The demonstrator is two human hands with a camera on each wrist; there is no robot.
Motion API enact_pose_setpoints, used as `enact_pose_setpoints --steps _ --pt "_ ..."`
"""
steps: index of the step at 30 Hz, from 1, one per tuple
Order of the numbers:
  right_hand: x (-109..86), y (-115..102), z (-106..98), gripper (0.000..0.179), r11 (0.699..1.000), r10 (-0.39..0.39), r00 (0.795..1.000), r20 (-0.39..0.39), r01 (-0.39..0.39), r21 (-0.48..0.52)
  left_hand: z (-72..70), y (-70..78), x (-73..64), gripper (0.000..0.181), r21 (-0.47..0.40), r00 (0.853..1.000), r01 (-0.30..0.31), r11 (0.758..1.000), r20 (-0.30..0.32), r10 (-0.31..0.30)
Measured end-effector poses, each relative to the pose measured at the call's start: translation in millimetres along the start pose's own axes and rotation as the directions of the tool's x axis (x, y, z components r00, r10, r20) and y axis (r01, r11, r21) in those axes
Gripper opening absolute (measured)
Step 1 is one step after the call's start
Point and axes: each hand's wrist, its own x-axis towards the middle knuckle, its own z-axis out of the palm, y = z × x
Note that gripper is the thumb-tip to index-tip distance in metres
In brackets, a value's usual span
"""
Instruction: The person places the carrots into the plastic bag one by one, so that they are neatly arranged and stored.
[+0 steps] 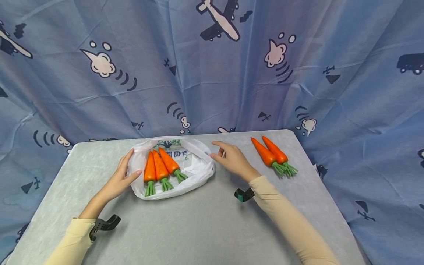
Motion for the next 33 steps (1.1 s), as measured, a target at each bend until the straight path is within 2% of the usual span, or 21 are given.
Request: enact_pose_setpoints --steps 11,24,33 --pt "-7.6 15.5 -7.2 0.051 0.999 0.021 1.000 -0.017 -0.022 -0.023 -0.5 -0.8 0.4 0.085 -0.009 1.000 -0.023 1.000 -0.014 0.023" --pt "-20.6 33.7 -18.7 0.053 0.998 0.055 0.998 -0.029 -0.056 -0.013 -0.8 -0.8 0.5 0.086 -0.013 1.000 -0.012 1.000 -0.008 0.012" --pt "-26.7 48.7 -27.2 0.055 0.994 0.110 0.994 -0.027 -0.110 -0.002 0.3 0.3 0.5 0.086 -0.028 1.000 -0.016 0.999 -0.010 0.016"
